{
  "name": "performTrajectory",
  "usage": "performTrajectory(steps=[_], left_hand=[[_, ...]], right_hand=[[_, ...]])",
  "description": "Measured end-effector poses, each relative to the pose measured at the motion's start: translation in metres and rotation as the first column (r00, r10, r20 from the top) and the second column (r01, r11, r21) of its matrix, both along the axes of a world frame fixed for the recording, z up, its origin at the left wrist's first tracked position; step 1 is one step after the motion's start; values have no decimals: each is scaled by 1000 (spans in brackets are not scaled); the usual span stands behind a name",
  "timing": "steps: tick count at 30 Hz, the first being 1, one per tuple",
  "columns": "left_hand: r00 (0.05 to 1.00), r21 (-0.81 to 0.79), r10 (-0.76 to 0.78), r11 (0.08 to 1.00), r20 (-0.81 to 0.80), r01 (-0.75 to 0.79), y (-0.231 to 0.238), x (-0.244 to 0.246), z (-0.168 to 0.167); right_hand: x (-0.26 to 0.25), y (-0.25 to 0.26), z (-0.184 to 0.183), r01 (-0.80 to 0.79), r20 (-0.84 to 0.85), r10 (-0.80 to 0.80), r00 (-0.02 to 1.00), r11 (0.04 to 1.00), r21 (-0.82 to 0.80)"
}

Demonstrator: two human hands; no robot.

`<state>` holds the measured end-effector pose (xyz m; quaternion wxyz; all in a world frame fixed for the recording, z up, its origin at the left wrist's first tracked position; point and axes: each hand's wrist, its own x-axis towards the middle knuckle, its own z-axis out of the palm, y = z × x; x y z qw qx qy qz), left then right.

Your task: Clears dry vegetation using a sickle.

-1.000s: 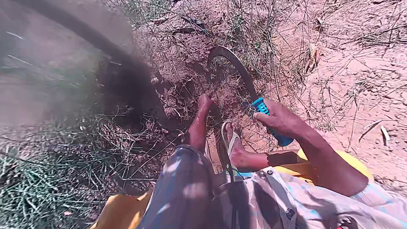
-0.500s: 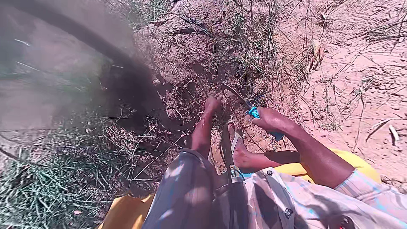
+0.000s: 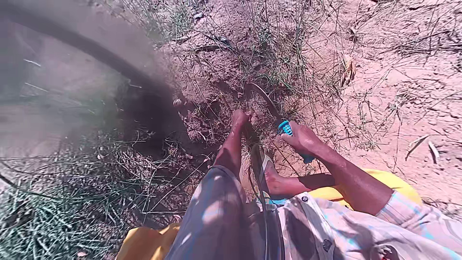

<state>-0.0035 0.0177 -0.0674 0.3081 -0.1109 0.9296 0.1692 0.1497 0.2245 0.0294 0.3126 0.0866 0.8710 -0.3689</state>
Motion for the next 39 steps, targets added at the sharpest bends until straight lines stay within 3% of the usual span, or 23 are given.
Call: performTrajectory(steps=[5, 7, 9, 11, 12, 15, 18, 21, 22, 30, 34, 39], left_hand=[[1000, -11, -25, 1000, -12, 25, -7, 3, 3], [999, -13, -1, 1000, -49, 0, -5, 6, 2], [997, -28, 25, 999, -79, -27, 0, 14, 7], [993, -62, 1, 998, 122, 6, 15, 17, 43], [986, -74, -9, 997, 164, 22, 19, 16, 52], [990, -67, 26, 997, -137, -36, 2, 27, 9], [986, -91, 12, 996, 167, 3, 7, 10, 34], [998, -27, 5, 1000, -70, -7, -11, 3, -17], [997, -10, -7, 1000, -78, 6, -15, -1, -24], [997, -32, -53, 998, -55, 52, -8, -3, -14], [999, -105, -12, 994, 50, 17, 27, 9, 28], [998, -48, -49, 998, -44, 46, -1, 17, -18]], right_hand=[[7, 5, 13, 138, -286, -186, 940, 974, -180], [6, -2, -5, 111, -220, -132, 966, 988, -108], [4, -7, -24, -11, 30, 11, 999, 1000, 14], [2, -8, -32, -92, 183, 88, 979, 996, 17], [-2, -8, -29, -84, 181, 82, 980, 996, 4], [-6, -8, -17, -76, 167, 76, 983, 997, -5], [-4, -9, -3, -116, 177, 108, 978, 993, 31], [-3, -2, 0, -140, 203, 124, 971, 988, 64], [-3, -1, 1, -142, 209, 125, 970, 987, 71], [-11, 0, -21, -136, 234, 125, 964, 990, 31], [-3, 5, 5, -160, 211, 146, 967, 986, 52], [3, 1, 12, -199, 186, 179, 966, 975, 95]])
